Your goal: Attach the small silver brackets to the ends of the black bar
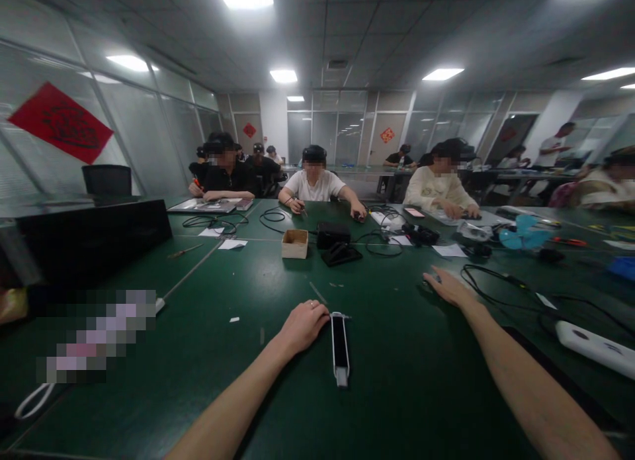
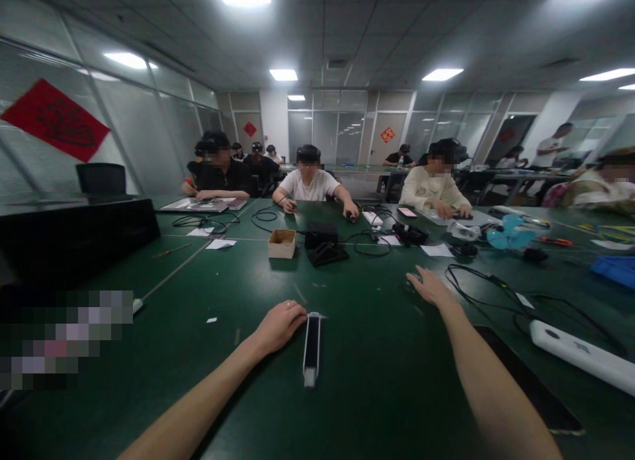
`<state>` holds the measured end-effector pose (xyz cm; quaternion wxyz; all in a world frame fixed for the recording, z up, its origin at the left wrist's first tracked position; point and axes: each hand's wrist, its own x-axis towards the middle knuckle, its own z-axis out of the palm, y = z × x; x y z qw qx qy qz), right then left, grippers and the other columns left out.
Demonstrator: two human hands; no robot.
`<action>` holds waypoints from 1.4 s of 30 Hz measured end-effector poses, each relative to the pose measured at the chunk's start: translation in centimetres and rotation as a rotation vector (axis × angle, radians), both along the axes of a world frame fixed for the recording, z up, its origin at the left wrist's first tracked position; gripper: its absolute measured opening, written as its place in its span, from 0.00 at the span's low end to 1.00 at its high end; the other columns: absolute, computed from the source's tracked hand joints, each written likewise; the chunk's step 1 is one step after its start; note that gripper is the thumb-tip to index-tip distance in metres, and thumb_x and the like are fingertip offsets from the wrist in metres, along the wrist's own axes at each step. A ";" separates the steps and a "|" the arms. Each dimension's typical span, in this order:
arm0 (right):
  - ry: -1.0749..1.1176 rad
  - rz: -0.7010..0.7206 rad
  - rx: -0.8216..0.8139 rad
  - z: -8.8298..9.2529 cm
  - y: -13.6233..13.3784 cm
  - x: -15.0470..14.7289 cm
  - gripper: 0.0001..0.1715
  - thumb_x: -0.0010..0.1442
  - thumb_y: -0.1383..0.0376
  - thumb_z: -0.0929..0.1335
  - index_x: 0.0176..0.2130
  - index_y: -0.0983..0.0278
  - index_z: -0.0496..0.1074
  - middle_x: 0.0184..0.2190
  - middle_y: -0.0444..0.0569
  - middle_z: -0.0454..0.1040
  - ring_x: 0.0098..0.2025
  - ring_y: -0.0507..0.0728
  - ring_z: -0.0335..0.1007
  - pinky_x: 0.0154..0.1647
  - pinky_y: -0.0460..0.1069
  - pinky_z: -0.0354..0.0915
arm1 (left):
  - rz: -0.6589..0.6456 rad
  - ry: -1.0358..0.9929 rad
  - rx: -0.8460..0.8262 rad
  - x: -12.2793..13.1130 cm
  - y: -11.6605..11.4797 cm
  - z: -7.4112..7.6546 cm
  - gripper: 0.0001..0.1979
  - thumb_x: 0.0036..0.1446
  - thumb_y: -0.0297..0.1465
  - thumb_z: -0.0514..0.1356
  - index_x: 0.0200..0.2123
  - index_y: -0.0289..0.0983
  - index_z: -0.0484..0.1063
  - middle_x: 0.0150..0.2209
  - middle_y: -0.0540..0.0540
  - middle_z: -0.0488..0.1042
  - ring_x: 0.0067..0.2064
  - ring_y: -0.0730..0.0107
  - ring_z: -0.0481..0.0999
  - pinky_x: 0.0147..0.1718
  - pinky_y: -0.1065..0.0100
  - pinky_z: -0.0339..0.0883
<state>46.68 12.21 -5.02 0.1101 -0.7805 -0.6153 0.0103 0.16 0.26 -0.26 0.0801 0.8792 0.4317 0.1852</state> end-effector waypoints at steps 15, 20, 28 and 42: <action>0.066 0.315 -0.078 1.0 -2.6 -6.1 0.29 0.64 0.52 0.56 0.61 0.59 0.59 0.64 0.53 0.53 0.65 0.62 0.46 0.61 0.59 0.50 | 0.003 -0.039 -0.037 -0.2 0.0 0.0 0.08 0.64 0.31 0.52 0.40 0.38 0.70 0.39 0.47 0.71 0.40 0.68 0.70 0.39 0.67 0.64; 0.121 0.432 -0.068 1.2 -5.0 -10.4 0.30 0.64 0.50 0.56 0.61 0.57 0.59 0.65 0.50 0.52 0.66 0.61 0.45 0.62 0.60 0.48 | 0.007 -0.035 -0.038 -0.2 0.0 -0.1 0.08 0.64 0.32 0.52 0.40 0.38 0.70 0.39 0.47 0.71 0.40 0.67 0.70 0.39 0.67 0.64; 0.259 0.548 0.003 1.4 -10.2 -19.0 0.29 0.63 0.51 0.58 0.59 0.59 0.62 0.63 0.47 0.56 0.64 0.60 0.49 0.63 0.58 0.49 | -0.004 -0.015 -0.002 -0.1 -0.1 0.0 0.08 0.63 0.30 0.52 0.39 0.37 0.70 0.38 0.46 0.72 0.40 0.67 0.71 0.40 0.68 0.64; 0.202 0.292 0.254 5.4 -6.9 -14.6 0.19 0.60 0.58 0.60 0.44 0.63 0.73 0.41 0.50 0.76 0.41 0.57 0.72 0.44 0.50 0.66 | -0.012 -0.035 -0.034 -0.3 0.1 -0.3 0.09 0.63 0.32 0.51 0.40 0.38 0.70 0.39 0.46 0.71 0.41 0.67 0.70 0.40 0.67 0.64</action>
